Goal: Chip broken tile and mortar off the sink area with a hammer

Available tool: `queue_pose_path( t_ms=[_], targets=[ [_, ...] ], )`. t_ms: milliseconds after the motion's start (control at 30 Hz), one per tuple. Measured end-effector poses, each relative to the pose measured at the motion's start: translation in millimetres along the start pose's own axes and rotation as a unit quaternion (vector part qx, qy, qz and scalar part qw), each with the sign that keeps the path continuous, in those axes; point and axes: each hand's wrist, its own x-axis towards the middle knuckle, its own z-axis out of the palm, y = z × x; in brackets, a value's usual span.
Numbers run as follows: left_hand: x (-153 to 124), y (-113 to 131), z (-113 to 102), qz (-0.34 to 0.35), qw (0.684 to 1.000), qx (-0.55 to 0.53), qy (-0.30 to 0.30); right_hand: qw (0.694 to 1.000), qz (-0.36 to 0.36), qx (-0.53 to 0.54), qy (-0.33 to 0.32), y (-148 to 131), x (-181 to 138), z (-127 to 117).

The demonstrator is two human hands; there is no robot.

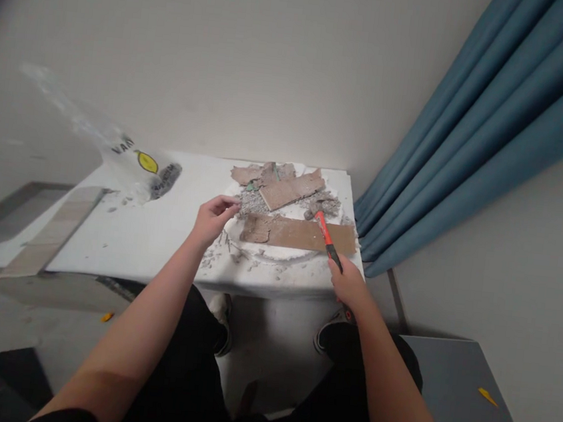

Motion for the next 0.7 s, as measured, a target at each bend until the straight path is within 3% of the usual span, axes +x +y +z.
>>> queue_pose_path(
  t_ms=[167,333,500,700],
  targets=[
    [19,-4,48,0.012,0.997,-0.061,-0.037,1.0,0.009,0.002,-0.003,1,1,-2],
    [34,-14,87,-0.038,0.995,-0.088,-0.03,1.0,0.02,-0.003,-0.011,4,3,-4],
    [36,-15,103,-0.047,0.997,-0.027,-0.057,0.999,-0.01,-0.036,0.002,2,5,-8],
    [31,-11,108,-0.046,0.99,0.057,-0.117,0.998,-0.025,-0.05,0.004,1,5,-9]
  ],
)
